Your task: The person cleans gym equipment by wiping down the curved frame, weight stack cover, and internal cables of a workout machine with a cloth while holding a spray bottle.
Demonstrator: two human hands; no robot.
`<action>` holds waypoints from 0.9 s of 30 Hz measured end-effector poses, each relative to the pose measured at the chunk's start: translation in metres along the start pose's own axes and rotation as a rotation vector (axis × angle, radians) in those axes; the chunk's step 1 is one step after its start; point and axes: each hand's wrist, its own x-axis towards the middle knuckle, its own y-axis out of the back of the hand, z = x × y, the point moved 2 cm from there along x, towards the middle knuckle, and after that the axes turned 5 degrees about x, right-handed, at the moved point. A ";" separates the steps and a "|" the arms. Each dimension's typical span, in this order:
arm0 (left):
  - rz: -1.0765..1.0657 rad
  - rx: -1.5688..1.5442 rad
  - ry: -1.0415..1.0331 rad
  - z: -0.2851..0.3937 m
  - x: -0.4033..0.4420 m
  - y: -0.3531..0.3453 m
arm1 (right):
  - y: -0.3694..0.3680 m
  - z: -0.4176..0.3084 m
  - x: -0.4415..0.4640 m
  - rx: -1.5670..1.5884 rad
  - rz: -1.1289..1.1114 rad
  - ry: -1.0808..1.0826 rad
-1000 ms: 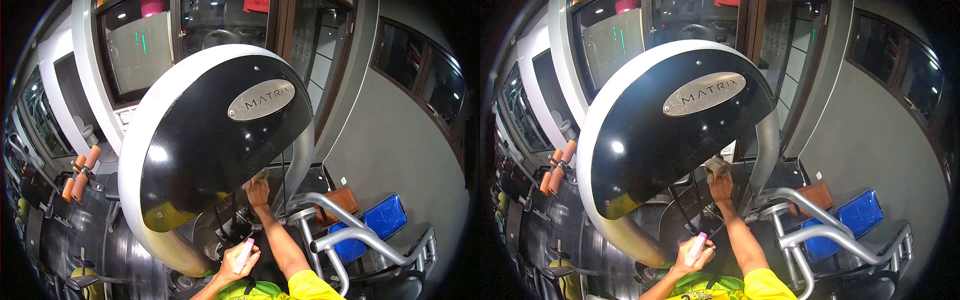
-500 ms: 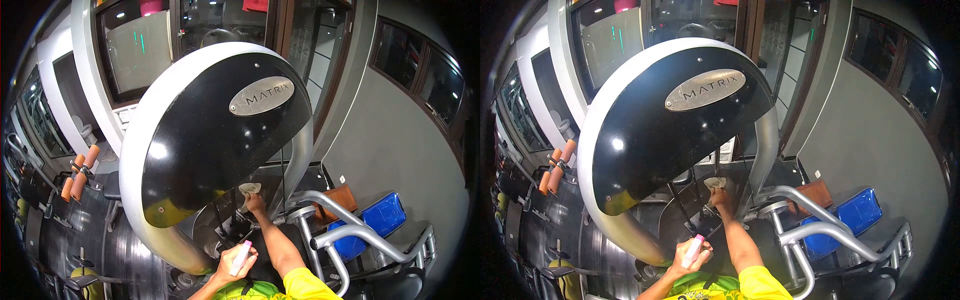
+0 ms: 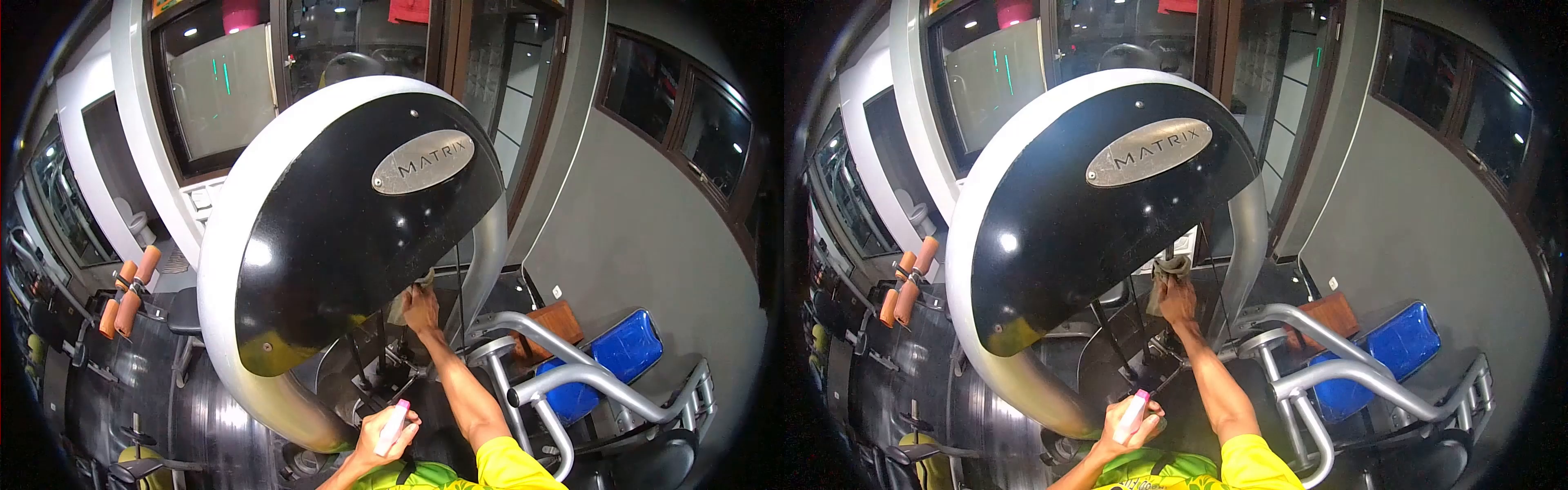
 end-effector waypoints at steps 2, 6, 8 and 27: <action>0.001 0.005 -0.007 -0.002 0.002 0.000 | 0.005 -0.006 0.010 0.080 0.122 0.082; -0.011 0.047 -0.016 -0.003 0.004 0.001 | 0.024 -0.024 0.042 0.098 0.278 0.237; -0.017 0.043 -0.005 -0.004 0.005 0.001 | 0.015 -0.016 0.056 0.165 0.339 0.344; -0.021 0.008 -0.012 -0.010 0.007 -0.003 | -0.051 0.035 -0.035 -0.029 0.157 0.110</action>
